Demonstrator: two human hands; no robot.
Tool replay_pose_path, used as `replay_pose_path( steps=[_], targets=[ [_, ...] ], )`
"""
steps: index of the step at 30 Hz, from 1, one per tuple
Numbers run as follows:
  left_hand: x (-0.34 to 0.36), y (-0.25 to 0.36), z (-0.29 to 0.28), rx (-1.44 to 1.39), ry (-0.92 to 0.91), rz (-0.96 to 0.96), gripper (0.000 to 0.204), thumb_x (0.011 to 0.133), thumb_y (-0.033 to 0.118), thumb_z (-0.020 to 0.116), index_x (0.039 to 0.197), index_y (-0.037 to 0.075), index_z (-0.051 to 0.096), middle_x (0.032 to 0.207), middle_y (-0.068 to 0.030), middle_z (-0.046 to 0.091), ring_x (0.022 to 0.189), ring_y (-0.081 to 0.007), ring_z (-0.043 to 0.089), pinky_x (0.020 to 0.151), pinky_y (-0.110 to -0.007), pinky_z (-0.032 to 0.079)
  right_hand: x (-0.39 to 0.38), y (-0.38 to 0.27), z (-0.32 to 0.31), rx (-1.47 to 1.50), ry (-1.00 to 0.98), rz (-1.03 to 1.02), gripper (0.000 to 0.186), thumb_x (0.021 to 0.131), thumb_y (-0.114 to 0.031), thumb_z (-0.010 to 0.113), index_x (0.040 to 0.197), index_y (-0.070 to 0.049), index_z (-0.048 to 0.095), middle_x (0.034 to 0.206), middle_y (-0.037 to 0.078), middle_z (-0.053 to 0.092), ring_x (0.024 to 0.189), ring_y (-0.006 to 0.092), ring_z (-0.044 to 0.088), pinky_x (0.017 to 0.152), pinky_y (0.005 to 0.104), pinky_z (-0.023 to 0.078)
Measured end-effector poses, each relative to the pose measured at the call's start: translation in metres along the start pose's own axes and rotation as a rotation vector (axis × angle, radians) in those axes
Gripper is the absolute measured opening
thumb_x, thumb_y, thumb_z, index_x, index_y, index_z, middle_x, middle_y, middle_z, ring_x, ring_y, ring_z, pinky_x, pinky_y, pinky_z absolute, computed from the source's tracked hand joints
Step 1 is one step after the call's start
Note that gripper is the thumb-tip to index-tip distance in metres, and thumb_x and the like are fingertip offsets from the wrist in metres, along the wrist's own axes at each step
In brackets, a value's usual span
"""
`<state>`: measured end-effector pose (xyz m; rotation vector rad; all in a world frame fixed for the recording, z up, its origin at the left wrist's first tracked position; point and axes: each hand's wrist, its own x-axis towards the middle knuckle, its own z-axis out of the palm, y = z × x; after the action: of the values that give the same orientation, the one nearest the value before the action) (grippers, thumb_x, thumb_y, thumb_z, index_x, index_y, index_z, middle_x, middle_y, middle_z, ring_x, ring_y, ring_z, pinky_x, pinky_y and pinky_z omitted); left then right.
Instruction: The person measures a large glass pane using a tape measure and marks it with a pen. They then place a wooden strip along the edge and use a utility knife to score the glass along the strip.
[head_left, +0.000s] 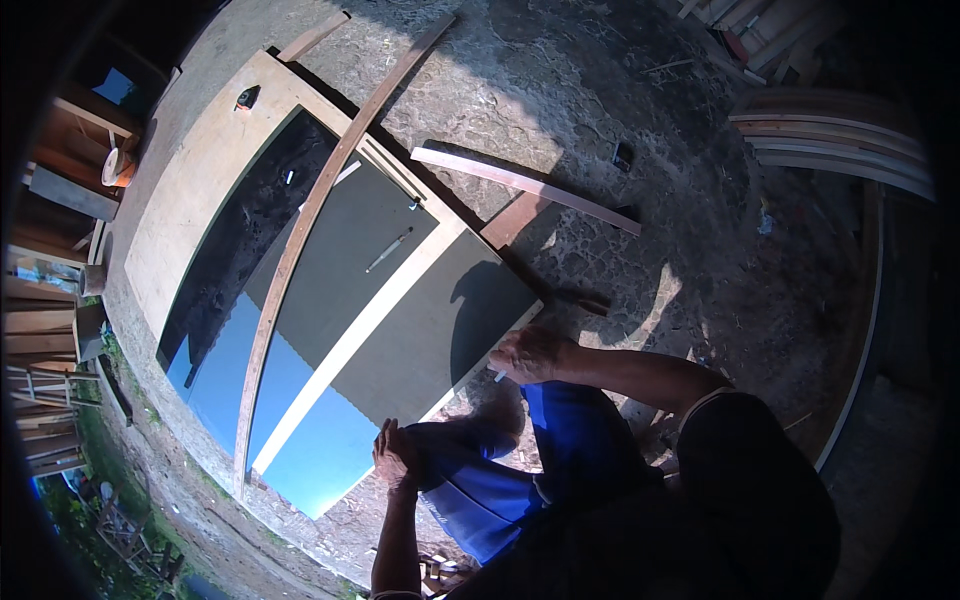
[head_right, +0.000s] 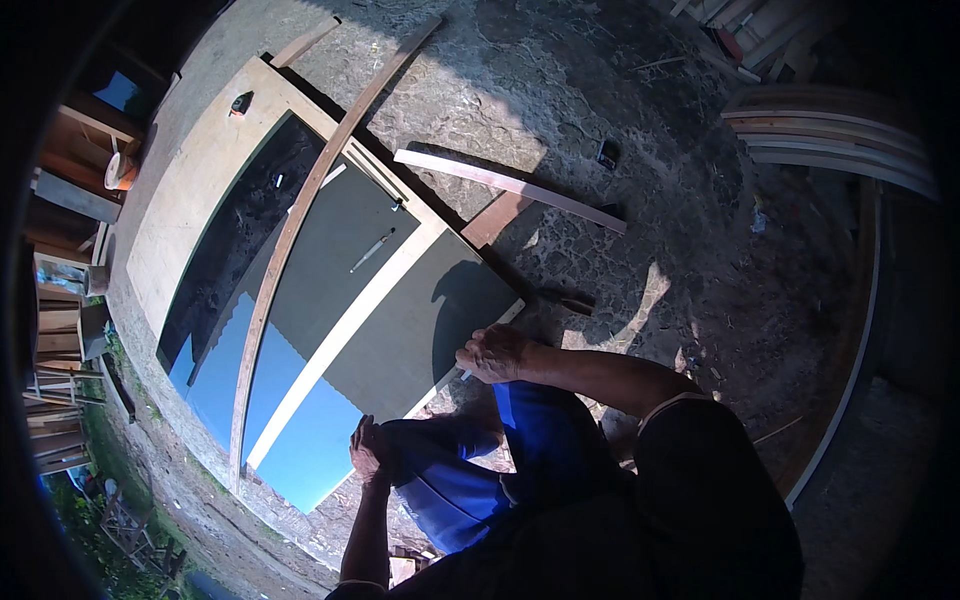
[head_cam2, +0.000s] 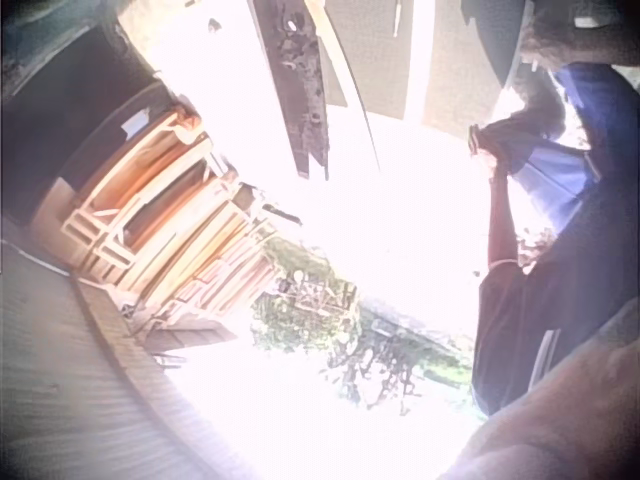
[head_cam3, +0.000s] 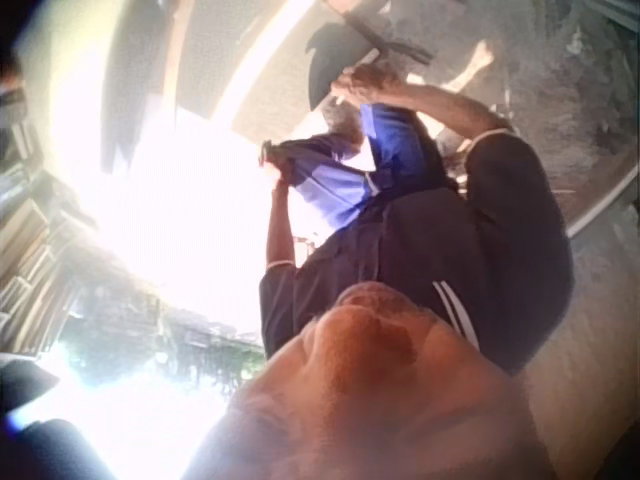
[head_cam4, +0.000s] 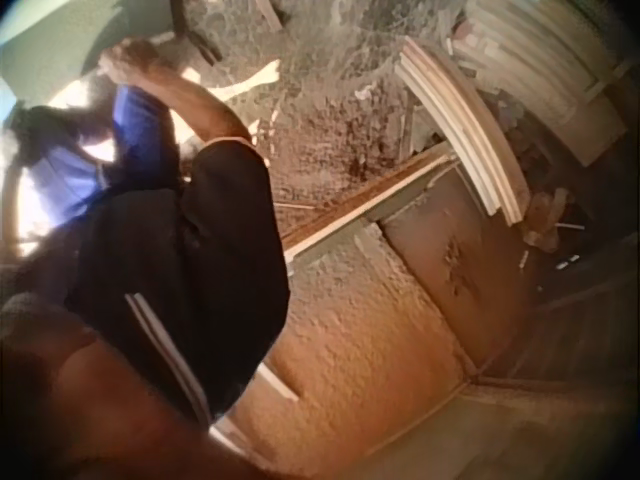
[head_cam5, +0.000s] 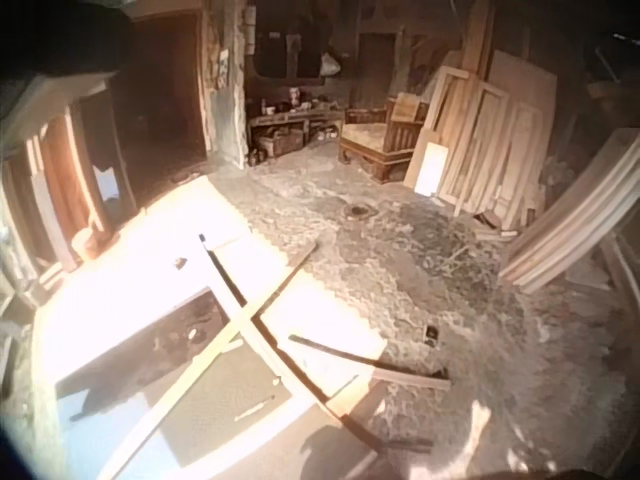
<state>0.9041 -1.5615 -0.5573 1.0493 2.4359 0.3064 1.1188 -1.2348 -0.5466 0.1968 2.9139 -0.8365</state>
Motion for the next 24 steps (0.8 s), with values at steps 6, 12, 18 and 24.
replay_pose_path(
  steps=[6, 12, 18, 24],
  targets=[
    [-0.091, 0.079, -0.034, -0.171, -0.259, 0.083, 0.061, 0.097, 0.038, 0.056, 0.148, 0.008, 0.044, 0.154, -0.0288, 0.039, 0.14, -0.0476, 0.042, 0.113, -0.053, 0.04, -0.096, -0.068, -0.033, 0.03, 0.024, 0.319, 0.016, 0.091, -0.028, 0.059, 0.091, -0.012, 0.064, 0.082, 0.01, 0.07, 0.085, 0.0327, 0.072, 0.07, 0.0487, 0.058],
    [-0.135, 0.158, -0.084, -0.237, -0.475, -0.212, 0.06, 0.1, 0.047, 0.049, 0.148, 0.01, 0.046, 0.142, -0.0278, 0.054, 0.13, -0.0472, 0.053, 0.106, -0.054, 0.045, -0.231, -0.101, -0.116, 0.15, -0.02, 0.673, 0.018, 0.092, -0.031, 0.062, 0.095, -0.014, 0.066, 0.088, 0.012, 0.068, 0.089, 0.0345, 0.071, 0.073, 0.0504, 0.057],
    [-0.135, 0.222, -0.083, -0.187, -0.435, -0.146, 0.04, 0.097, 0.036, 0.052, 0.117, 0.004, 0.065, 0.118, -0.0263, 0.067, 0.113, -0.0438, 0.064, 0.093, -0.052, 0.052, -0.352, -0.04, -0.188, 0.17, 0.085, 1.041, 0.024, 0.092, -0.034, 0.064, 0.102, -0.013, 0.071, 0.097, 0.017, 0.073, 0.09, 0.0382, 0.071, 0.077, 0.0504, 0.057],
    [-0.085, 0.291, -0.064, -0.118, -0.391, 0.309, 0.011, 0.09, 0.006, 0.062, 0.088, 0.002, 0.052, 0.089, -0.0133, 0.057, 0.081, -0.0299, 0.059, 0.072, -0.042, 0.05, -0.438, 0.046, -0.241, 0.172, -0.138, 1.295, 0.037, 0.093, -0.038, 0.054, 0.09, -0.008, 0.074, 0.098, 0.021, 0.073, 0.093, 0.0426, 0.07, 0.081, 0.0523, 0.056]
  ],
)
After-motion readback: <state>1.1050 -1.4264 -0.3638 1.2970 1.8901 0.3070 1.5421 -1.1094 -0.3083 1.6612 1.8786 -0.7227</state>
